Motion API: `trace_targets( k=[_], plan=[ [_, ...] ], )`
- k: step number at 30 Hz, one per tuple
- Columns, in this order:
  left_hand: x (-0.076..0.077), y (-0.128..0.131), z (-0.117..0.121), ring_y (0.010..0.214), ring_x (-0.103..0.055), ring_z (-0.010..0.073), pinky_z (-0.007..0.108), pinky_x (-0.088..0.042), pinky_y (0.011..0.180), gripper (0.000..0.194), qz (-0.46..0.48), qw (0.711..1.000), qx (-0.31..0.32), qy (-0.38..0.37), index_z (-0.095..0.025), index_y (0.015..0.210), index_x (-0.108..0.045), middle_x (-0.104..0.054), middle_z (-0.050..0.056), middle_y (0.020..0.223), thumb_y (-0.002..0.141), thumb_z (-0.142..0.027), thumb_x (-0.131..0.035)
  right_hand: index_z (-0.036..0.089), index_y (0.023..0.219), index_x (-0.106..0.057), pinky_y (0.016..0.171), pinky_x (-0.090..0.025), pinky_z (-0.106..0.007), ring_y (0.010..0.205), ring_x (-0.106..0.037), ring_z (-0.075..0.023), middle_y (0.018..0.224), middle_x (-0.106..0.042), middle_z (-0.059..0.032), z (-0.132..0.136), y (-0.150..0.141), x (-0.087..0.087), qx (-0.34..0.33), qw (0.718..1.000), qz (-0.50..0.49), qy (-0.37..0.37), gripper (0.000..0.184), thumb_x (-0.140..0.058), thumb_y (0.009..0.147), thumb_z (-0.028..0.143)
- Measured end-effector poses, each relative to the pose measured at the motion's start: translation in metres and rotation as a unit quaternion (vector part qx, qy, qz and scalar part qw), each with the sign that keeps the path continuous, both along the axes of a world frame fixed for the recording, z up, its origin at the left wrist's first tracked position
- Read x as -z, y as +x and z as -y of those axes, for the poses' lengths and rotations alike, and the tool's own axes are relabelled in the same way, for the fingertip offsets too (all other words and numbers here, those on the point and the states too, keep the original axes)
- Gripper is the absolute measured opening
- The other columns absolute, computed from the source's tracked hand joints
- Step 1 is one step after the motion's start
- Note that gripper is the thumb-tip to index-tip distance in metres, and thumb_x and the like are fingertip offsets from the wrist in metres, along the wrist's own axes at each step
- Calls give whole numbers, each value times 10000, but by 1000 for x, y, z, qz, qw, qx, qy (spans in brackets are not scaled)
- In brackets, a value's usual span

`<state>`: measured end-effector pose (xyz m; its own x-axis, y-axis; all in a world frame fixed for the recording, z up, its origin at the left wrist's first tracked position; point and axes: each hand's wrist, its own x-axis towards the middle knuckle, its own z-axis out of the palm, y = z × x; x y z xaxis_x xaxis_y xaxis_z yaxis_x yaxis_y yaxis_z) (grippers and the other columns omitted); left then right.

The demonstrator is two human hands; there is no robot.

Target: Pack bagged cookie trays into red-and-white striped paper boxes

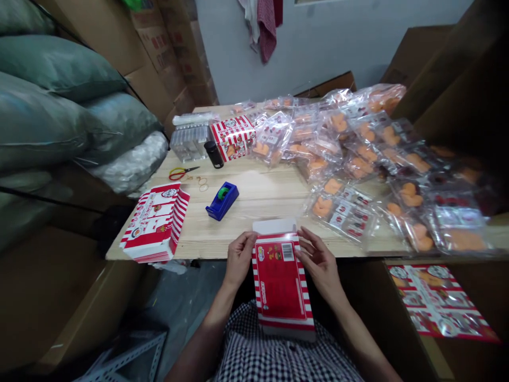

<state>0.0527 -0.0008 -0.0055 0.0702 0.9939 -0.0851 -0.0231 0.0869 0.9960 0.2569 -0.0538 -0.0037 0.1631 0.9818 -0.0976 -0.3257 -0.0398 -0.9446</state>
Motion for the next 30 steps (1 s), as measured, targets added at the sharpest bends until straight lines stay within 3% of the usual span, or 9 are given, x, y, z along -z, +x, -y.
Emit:
trace_targets(
  k=[3, 8, 11, 15, 18, 21, 24, 27, 30],
  plan=[
    [1, -3, 8, 762, -585, 165, 233, -460, 713, 283, -8, 1000, 16, -18, -167, 915, -707, -681, 13, 828, 921, -429, -600, 283, 1243, -665, 991, -519, -347, 1137, -652, -225, 1340, -642, -54, -1, 3, -4, -19, 1000, 20, -13, 408, -751, 855, 376],
    [-1, -6, 13, 694, -536, 140, 219, -425, 661, 281, -10, 999, 43, -28, -161, 887, -694, -631, -2, 767, 918, -425, -604, 267, 1159, -651, 769, -526, -266, 824, -670, -160, 922, -729, -4, -1, 12, -2, -76, 996, 29, -42, 287, -703, 901, 382],
    [-2, -3, 15, 698, -522, 134, 220, -419, 664, 298, -1, 998, 62, -28, -155, 847, -673, -610, -3, 766, 913, -438, -609, 234, 926, -667, 742, -503, -256, 793, -648, -154, 876, -710, 7, -3, 18, -1, -75, 996, 29, -40, 178, -739, 869, 388],
    [6, 7, 21, 628, -488, 105, 208, -398, 612, 335, 44, 994, 78, -70, -146, 754, -611, -560, -21, 695, 895, -449, -634, 193, 675, -631, 632, -460, -256, 634, -581, -137, 696, -665, 15, -4, 22, 4, -58, 994, 61, -68, 319, -827, 766, 427],
    [15, 16, 24, 651, -560, 107, 214, -443, 650, 283, 118, 988, -7, -101, -163, 875, -596, -614, -23, 741, 834, -415, -720, 197, 706, -651, 612, -473, -275, 588, -588, -144, 671, -684, 8, -5, 18, 10, -23, 995, 39, -84, 324, -857, 719, 448],
    [18, 23, 20, 669, -632, 126, 254, -501, 694, 478, 203, 970, -58, -119, -227, 1168, -526, -676, -27, 807, 785, -364, -777, 258, 997, -662, 691, -536, -305, 702, -691, -180, 812, -745, 14, -11, 13, 11, -2, 994, -60, -94, 398, -888, 693, 380],
    [14, 27, 12, 709, -681, 153, 288, -536, 728, 473, 239, 959, -41, -147, -211, 1139, -555, -710, -5, 829, 763, -368, -794, 300, 1265, -585, 756, -572, -334, 812, -740, -205, 930, -772, 8, -22, 13, 9, -64, 979, -137, -138, 634, -878, 704, 333],
    [10, 28, 6, 780, -714, 184, 317, -551, 778, 356, 249, 952, -14, -180, -178, 982, -629, -746, 32, 892, 748, -385, -800, 243, 1216, -654, 789, -588, -360, 894, -749, -241, 1011, -783, -40, -32, 15, 12, -136, 959, -174, -177, 554, -855, 709, 340],
    [9, 26, 4, 836, -727, 211, 330, -550, 803, 381, 236, 953, 10, -189, -166, 1064, -693, -767, 71, 984, 748, -356, -792, 230, 1107, -724, 806, -593, -371, 925, -746, -260, 1020, -788, -51, -35, 15, 17, -138, 959, -171, -181, 434, -846, 701, 323]
  ],
)
